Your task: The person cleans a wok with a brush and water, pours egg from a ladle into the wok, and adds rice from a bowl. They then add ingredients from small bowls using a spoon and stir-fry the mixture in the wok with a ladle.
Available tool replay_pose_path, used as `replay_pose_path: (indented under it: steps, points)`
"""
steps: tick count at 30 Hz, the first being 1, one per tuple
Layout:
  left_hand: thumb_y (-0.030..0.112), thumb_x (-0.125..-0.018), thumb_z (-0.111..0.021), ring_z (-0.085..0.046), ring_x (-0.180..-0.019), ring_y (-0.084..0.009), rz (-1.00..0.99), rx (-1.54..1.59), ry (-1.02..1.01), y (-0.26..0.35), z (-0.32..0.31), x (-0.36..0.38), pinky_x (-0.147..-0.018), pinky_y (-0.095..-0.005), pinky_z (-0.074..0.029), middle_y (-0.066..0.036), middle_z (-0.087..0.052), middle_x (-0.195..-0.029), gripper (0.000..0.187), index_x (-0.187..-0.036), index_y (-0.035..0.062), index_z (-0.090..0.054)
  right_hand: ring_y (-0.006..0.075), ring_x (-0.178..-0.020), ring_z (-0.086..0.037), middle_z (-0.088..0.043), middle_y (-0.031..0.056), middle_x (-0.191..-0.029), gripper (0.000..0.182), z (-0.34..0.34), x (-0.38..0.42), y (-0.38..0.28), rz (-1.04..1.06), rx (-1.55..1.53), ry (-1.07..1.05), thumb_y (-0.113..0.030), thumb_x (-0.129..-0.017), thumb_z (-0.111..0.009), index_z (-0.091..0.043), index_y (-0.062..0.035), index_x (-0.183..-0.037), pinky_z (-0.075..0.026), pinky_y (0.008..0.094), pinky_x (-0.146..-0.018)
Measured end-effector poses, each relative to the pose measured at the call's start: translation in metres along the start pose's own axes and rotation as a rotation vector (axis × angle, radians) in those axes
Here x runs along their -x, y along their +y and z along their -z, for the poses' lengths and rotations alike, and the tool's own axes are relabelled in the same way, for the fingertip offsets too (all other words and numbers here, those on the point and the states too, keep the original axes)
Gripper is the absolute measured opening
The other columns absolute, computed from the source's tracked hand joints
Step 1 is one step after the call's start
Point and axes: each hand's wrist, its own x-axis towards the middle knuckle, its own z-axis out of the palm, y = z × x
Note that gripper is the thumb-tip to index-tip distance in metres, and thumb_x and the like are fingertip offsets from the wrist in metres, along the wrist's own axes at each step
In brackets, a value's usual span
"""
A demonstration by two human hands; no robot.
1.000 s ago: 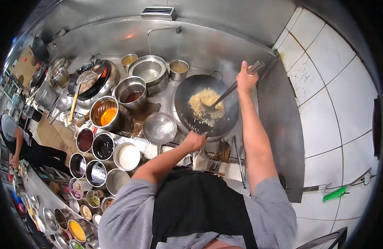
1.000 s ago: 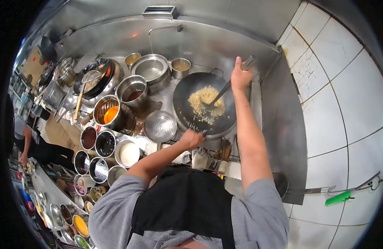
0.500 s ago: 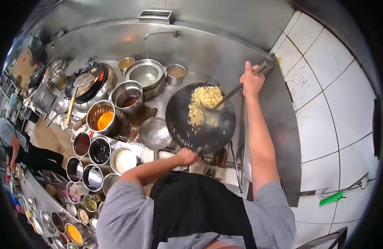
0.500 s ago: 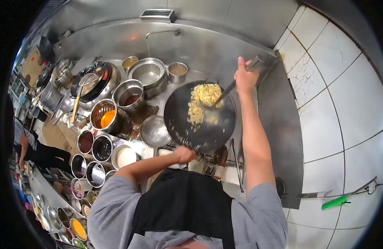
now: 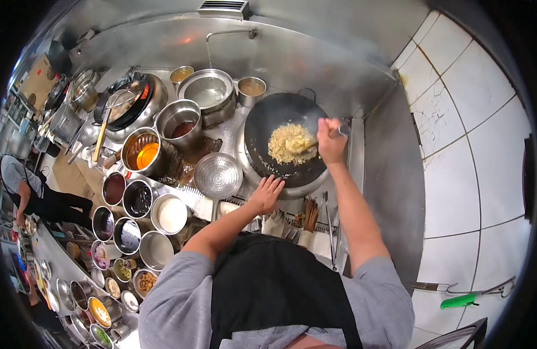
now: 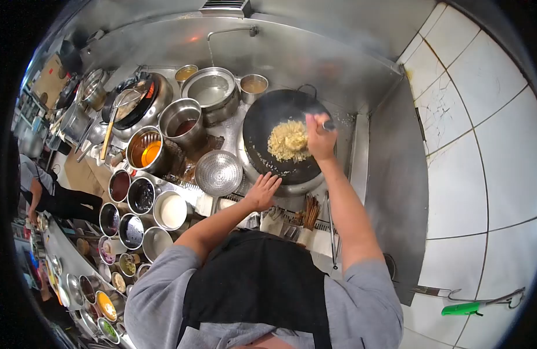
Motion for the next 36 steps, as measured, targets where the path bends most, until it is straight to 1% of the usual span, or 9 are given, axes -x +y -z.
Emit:
replay_pose_path:
  steps: [4, 7, 11, 16, 19, 24, 27, 31, 36]
  points:
    - [0.031, -0.076, -0.068, -0.017, -0.143, -0.0376, 0.074, -0.004, -0.082, 0.009, 0.008, -0.003, -0.116, -0.0503, -0.015, -0.017, -0.027, -0.152, 0.091, -0.149, 0.0058, -0.020, 0.0125, -0.055, -0.037, -0.048, 0.0021, -0.060, 0.029, 0.007, -0.044, -0.063, -0.015, 0.140, -0.196, -0.011, -0.089, -0.065, -0.049, -0.0047, -0.066, -0.033, 0.0303, -0.051]
    - [0.033, -0.077, -0.068, -0.013, -0.144, -0.0377, 0.120, -0.019, -0.131, 0.011, 0.009, -0.010, -0.117, -0.0485, -0.013, -0.016, -0.023, -0.154, 0.093, -0.150, 0.0062, -0.017, 0.0133, -0.050, -0.034, -0.043, 0.0016, -0.052, 0.035, 0.004, -0.015, -0.021, 0.040, -0.176, 0.011, -0.012, -0.089, -0.066, -0.048, -0.0045, -0.060, -0.031, 0.0314, -0.048]
    - [0.034, -0.079, -0.067, -0.010, -0.145, -0.0363, 0.192, -0.104, -0.156, 0.021, 0.007, -0.008, -0.118, -0.0472, -0.013, -0.016, -0.020, -0.155, 0.094, -0.151, 0.0069, -0.013, 0.0114, -0.048, -0.039, -0.044, -0.0004, -0.049, 0.032, 0.017, -0.065, -0.014, 0.000, 0.020, -0.111, -0.016, -0.090, -0.066, -0.051, -0.0037, -0.064, -0.032, 0.0306, -0.047]
    - [0.033, -0.078, -0.069, -0.008, -0.146, -0.0355, 0.272, -0.053, -0.173, 0.027, 0.014, -0.013, -0.118, -0.0471, -0.014, -0.015, -0.018, -0.156, 0.096, -0.151, 0.0080, -0.013, 0.0070, -0.044, -0.045, -0.047, -0.0026, -0.050, 0.038, 0.041, -0.077, 0.014, -0.202, -0.418, 0.423, -0.024, -0.092, -0.065, -0.046, -0.0103, -0.062, -0.034, 0.0258, -0.042]
    - [0.028, -0.077, -0.065, -0.009, -0.146, -0.0354, 0.333, 0.009, -0.184, 0.033, 0.017, -0.017, -0.118, -0.0473, -0.014, -0.015, -0.019, -0.156, 0.092, -0.151, 0.0079, -0.014, 0.0072, -0.042, -0.040, -0.045, -0.0020, -0.052, 0.037, 0.027, -0.069, 0.003, -0.372, -0.317, 0.432, -0.022, -0.095, -0.061, -0.044, -0.0118, -0.064, -0.032, 0.0251, -0.041]
    - [0.026, -0.077, -0.065, -0.011, -0.145, -0.0363, 0.357, 0.047, -0.216, 0.036, 0.027, -0.021, -0.117, -0.0473, -0.016, -0.016, -0.022, -0.154, 0.089, -0.150, 0.0072, -0.018, 0.0065, -0.045, -0.046, -0.050, 0.0003, -0.055, 0.031, -0.003, 0.006, -0.016, 0.026, -0.290, 0.045, -0.007, -0.089, -0.065, -0.045, -0.0088, -0.066, -0.035, 0.0248, -0.043]
    - [0.026, -0.078, -0.064, -0.014, -0.144, -0.0376, 0.358, 0.062, -0.166, 0.034, 0.017, -0.022, -0.117, -0.0468, -0.017, -0.018, -0.027, -0.151, 0.083, -0.148, 0.0042, -0.025, 0.0090, -0.051, -0.050, -0.054, -0.0012, -0.059, 0.031, 0.029, -0.032, 0.010, -0.308, -0.358, 0.134, -0.018, -0.090, -0.066, -0.051, -0.0089, -0.064, -0.042, 0.0264, -0.051]
    - [0.027, -0.082, -0.061, -0.031, -0.135, -0.0423, 0.310, 0.039, -0.133, 0.023, 0.013, -0.033, -0.114, -0.0459, -0.024, -0.022, -0.046, -0.135, 0.061, -0.133, -0.0022, -0.045, 0.0110, -0.043, -0.047, -0.050, 0.0004, -0.051, 0.039, 0.101, -0.100, 0.012, -0.337, -0.364, 0.510, -0.022, -0.094, -0.062, -0.045, -0.0086, -0.061, -0.040, 0.0276, -0.045]
    - [0.023, -0.083, -0.057, -0.056, -0.113, -0.0378, 0.282, 0.107, -0.076, 0.017, 0.018, -0.043, -0.102, -0.0465, -0.038, -0.022, -0.064, -0.109, 0.033, -0.105, -0.0010, -0.063, 0.0098, -0.041, -0.043, -0.043, -0.0001, -0.052, 0.036, 0.061, -0.038, 0.009, -0.236, -0.161, 0.413, -0.019, -0.093, -0.063, -0.040, -0.0095, -0.067, -0.037, 0.0258, -0.041]
